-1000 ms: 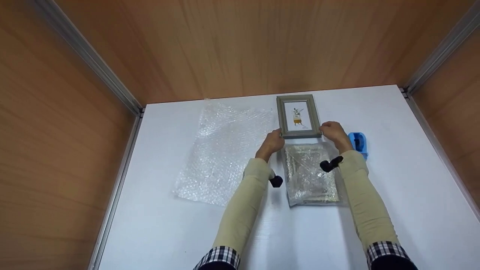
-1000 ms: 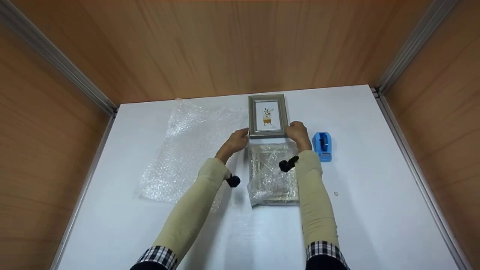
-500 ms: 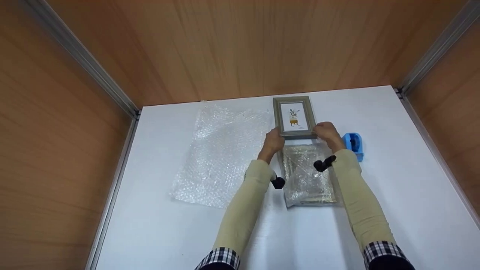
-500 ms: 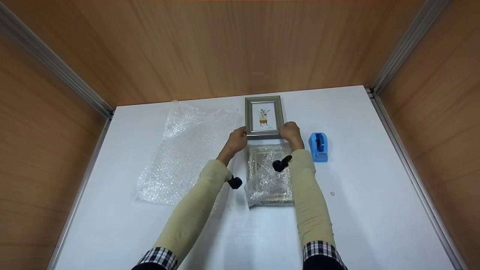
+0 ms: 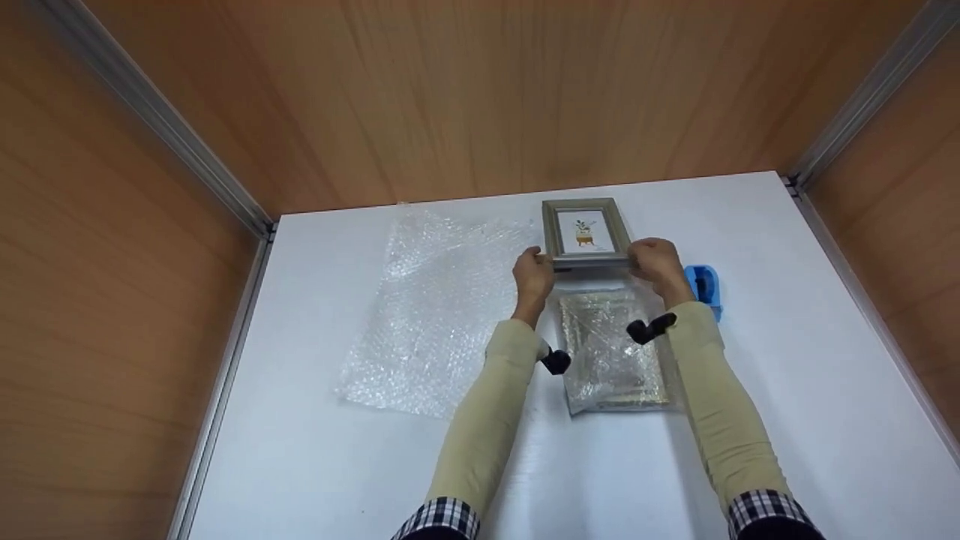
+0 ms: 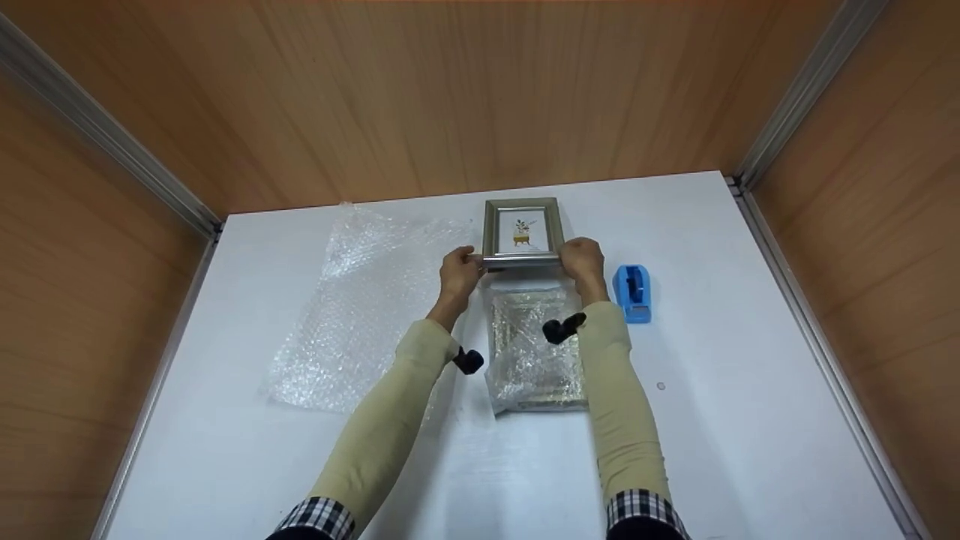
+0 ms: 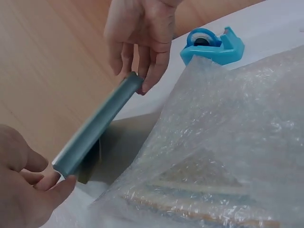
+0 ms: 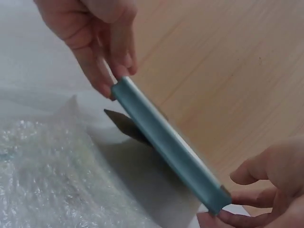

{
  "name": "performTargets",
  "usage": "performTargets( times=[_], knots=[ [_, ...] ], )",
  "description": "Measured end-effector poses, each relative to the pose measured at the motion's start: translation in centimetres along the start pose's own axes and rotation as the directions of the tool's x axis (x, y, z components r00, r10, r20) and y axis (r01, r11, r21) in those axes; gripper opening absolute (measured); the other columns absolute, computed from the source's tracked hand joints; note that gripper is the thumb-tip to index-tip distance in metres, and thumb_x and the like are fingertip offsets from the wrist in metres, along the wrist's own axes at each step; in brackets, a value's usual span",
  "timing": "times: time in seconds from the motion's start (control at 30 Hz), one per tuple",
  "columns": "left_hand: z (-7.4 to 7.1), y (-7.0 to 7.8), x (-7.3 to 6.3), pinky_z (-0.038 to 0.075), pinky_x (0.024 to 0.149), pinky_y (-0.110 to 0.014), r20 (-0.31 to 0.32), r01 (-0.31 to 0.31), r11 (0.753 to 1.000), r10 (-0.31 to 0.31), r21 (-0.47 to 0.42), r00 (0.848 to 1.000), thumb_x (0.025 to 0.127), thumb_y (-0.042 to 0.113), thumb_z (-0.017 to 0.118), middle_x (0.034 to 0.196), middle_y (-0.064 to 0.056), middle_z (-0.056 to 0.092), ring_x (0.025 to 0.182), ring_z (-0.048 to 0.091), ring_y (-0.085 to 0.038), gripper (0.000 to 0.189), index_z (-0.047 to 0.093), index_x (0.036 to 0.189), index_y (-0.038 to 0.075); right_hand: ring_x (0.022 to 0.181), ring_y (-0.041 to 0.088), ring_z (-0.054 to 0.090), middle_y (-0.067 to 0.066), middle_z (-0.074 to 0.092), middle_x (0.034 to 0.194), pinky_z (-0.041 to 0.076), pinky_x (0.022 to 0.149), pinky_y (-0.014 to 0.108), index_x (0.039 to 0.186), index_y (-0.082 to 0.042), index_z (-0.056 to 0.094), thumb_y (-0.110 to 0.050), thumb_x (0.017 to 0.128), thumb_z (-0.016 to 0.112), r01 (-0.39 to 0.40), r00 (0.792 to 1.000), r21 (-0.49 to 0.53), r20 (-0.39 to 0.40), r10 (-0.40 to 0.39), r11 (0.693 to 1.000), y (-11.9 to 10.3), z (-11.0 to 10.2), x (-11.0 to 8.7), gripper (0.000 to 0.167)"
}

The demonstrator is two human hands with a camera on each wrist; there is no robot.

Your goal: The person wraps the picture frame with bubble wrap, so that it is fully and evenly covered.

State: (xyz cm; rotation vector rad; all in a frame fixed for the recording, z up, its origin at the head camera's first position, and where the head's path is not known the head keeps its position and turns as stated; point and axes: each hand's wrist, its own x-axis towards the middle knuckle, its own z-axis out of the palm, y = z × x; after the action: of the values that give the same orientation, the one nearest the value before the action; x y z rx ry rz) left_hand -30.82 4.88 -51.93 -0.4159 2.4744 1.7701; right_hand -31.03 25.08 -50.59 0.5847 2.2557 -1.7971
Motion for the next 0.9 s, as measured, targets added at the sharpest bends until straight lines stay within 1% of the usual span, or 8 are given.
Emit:
performTargets(
  times=[0.13, 0.17, 0.27, 0.4, 0.5, 0.63, 0.77, 0.9],
  knots=[
    [-0.3, -0.4, 0.2, 0.056, 0.076, -0.026, -0.002, 0.004, 0.998, -0.004, -0.059, 1.0, 0.097, 0.01, 0.052, 0.11, -0.018, 0.067, 0.096, 0.067, -0.023, 0.03, 0.06, 0.122, -0.006, 0.076, 0.007, 0.058, 0.005, 0.056, 0.092, 0.056, 0.083, 0.026, 0.125, 0.006, 0.054, -0.01, 0.092, 0.052, -0.021, 1.0, 0.06, -0.022, 0.022, 0.998, 0.1, 0.2, 0.1, 0.037],
    [-0.4, -0.5, 0.2, 0.056, 0.075, -0.026, 0.0, 0.005, 0.997, -0.005, -0.079, 1.0, 0.097, 0.011, 0.054, 0.108, -0.017, 0.068, 0.096, 0.068, -0.023, 0.029, 0.062, 0.119, -0.005, 0.077, 0.006, 0.058, 0.005, 0.054, 0.094, 0.055, 0.086, 0.025, 0.128, 0.006, 0.052, -0.011, 0.093, 0.051, -0.031, 0.999, 0.068, -0.021, 0.033, 0.997, 0.1, 0.3, 0.2, 0.039],
    [-0.6, -0.7, 0.3, 0.057, 0.077, -0.029, 0.014, 0.011, 0.984, -0.009, -0.18, 1.0, 0.096, 0.011, 0.057, 0.104, -0.017, 0.069, 0.095, 0.069, -0.024, 0.026, 0.065, 0.115, -0.005, 0.078, 0.005, 0.058, 0.007, 0.055, 0.097, 0.054, 0.083, 0.02, 0.132, 0.006, 0.051, -0.011, 0.095, 0.051, -0.05, 0.998, 0.106, -0.033, 0.053, 0.993, 0.3, 0.4, 0.3, 0.04],
    [-0.8, -0.6, 0.2, 0.057, 0.083, -0.031, 0.049, 0.028, 0.959, -0.015, -0.28, 0.999, 0.094, 0.011, 0.06, 0.103, -0.018, 0.07, 0.095, 0.07, -0.024, 0.026, 0.066, 0.113, -0.006, 0.083, 0.007, 0.057, 0.01, 0.056, 0.105, 0.053, 0.09, 0.024, 0.134, 0.005, 0.05, -0.013, 0.097, 0.052, -0.047, 0.997, 0.116, -0.051, 0.053, 0.992, 0.5, 0.3, 0.0, 0.041],
    [-0.9, -0.3, 0.1, 0.057, 0.081, -0.027, 0.059, 0.034, 0.958, -0.018, -0.283, 0.998, 0.094, 0.012, 0.061, 0.105, -0.017, 0.07, 0.094, 0.07, -0.021, 0.027, 0.067, 0.113, -0.005, 0.09, 0.009, 0.057, 0.015, 0.055, 0.118, 0.05, 0.098, 0.03, 0.136, 0.003, 0.049, -0.015, 0.098, 0.051, -0.035, 0.997, 0.124, -0.057, 0.042, 0.992, 0.5, 0.3, -0.6, 0.043],
    [-1.0, 0.0, -0.3, 0.056, 0.078, -0.02, 0.059, 0.029, 0.96, -0.013, -0.278, 0.998, 0.093, 0.013, 0.062, 0.108, -0.016, 0.07, 0.095, 0.071, -0.019, 0.028, 0.066, 0.115, -0.003, 0.101, 0.013, 0.057, 0.019, 0.051, 0.132, 0.049, 0.099, 0.028, 0.139, 0.001, 0.046, -0.017, 0.099, 0.049, -0.012, 0.997, 0.148, -0.068, 0.023, 0.989, 0.6, 0.1, -1.3, 0.044],
    [-1.4, 0.4, -0.7, 0.055, 0.08, -0.018, 0.049, -0.003, 0.963, 0.016, -0.27, 0.999, 0.093, 0.016, 0.062, 0.11, -0.014, 0.07, 0.095, 0.07, -0.017, 0.029, 0.066, 0.116, -0.001, 0.105, 0.015, 0.058, 0.02, 0.05, 0.134, 0.049, 0.098, 0.027, 0.139, 0.001, 0.046, -0.018, 0.099, 0.05, 0.029, 0.996, 0.159, -0.087, -0.016, 0.987, 0.3, 0.0, -1.9, 0.044],
    [-1.8, 0.6, -1.3, 0.055, 0.081, -0.02, 0.021, -0.055, 0.972, 0.062, -0.229, 0.998, 0.094, 0.019, 0.061, 0.108, -0.011, 0.071, 0.094, 0.07, -0.014, 0.03, 0.067, 0.118, 0.002, 0.097, 0.009, 0.059, 0.019, 0.053, 0.129, 0.049, 0.098, 0.029, 0.138, 0.001, 0.048, -0.017, 0.099, 0.05, 0.069, 0.993, 0.163, -0.102, -0.053, 0.984, -0.3, 0.2, -2.6, 0.043]
  ],
)
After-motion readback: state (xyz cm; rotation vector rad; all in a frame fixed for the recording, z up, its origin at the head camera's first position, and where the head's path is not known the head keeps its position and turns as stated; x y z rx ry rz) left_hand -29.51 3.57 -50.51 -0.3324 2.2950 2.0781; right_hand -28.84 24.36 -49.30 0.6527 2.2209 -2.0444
